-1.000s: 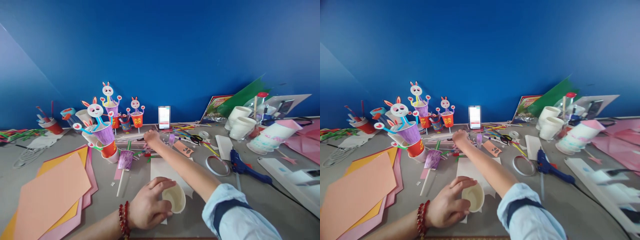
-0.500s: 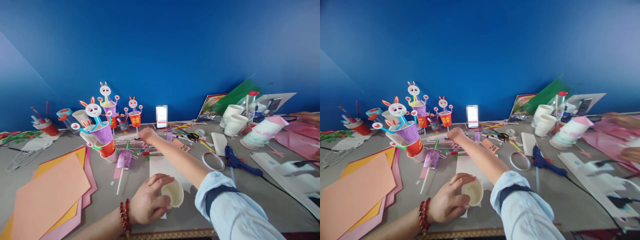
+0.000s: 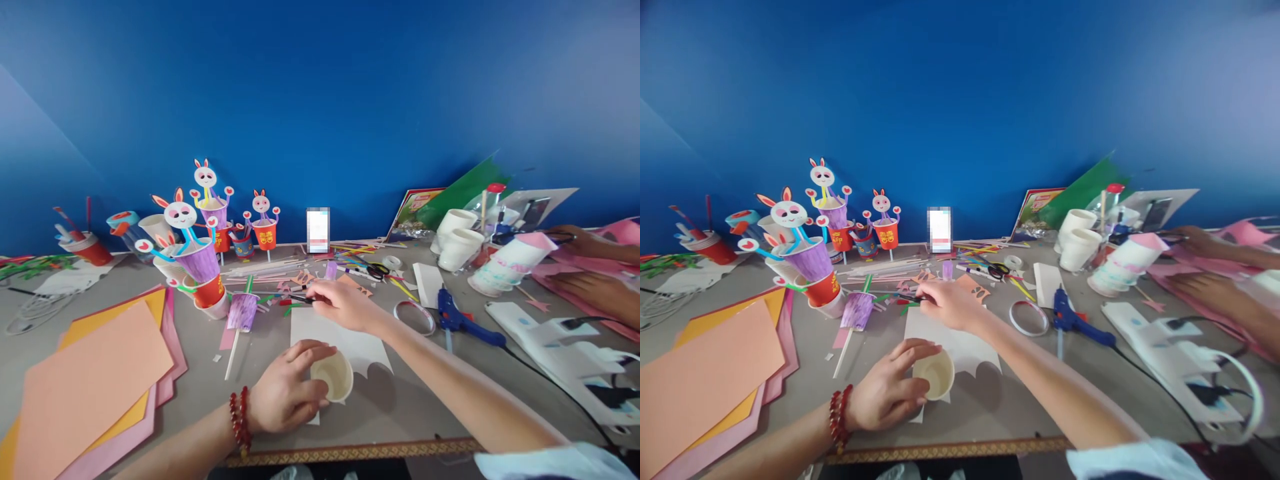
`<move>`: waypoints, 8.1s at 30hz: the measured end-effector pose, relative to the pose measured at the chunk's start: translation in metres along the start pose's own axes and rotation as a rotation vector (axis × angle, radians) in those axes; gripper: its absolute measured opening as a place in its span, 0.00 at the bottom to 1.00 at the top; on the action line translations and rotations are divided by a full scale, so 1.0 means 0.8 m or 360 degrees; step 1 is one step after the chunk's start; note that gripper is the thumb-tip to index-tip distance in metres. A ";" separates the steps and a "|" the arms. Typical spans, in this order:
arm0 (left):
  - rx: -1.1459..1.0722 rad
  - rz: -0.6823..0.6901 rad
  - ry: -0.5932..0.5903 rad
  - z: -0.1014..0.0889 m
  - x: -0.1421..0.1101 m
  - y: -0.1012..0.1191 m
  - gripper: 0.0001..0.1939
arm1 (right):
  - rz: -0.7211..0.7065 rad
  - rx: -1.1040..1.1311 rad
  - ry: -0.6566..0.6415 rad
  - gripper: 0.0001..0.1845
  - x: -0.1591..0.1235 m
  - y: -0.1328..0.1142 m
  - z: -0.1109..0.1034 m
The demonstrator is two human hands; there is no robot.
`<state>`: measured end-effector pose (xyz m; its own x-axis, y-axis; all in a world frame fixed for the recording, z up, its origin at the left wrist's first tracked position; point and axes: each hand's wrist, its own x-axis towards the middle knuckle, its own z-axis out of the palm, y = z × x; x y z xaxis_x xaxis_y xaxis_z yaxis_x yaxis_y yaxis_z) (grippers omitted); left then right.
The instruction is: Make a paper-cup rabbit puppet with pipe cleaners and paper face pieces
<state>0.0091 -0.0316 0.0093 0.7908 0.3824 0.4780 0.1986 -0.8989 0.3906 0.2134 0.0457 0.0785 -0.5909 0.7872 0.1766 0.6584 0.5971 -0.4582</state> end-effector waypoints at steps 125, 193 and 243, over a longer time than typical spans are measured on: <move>0.1117 -0.0021 -0.0145 -0.091 0.051 0.054 0.14 | -0.0021 -0.0315 -0.0278 0.17 -0.104 -0.090 -0.044; -0.0135 -0.0130 -0.0188 -0.004 0.009 -0.024 0.33 | 0.0411 0.1146 0.0400 0.21 -0.134 0.058 0.106; -0.0392 -0.0265 -0.0319 -0.020 0.011 -0.019 0.25 | 0.0527 0.1287 0.0175 0.16 -0.132 0.012 0.088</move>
<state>0.0037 -0.0109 0.0199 0.8620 0.4477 0.2377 0.2078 -0.7398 0.6399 0.2495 -0.0425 -0.0061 -0.3524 0.9358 -0.0108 0.2318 0.0761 -0.9698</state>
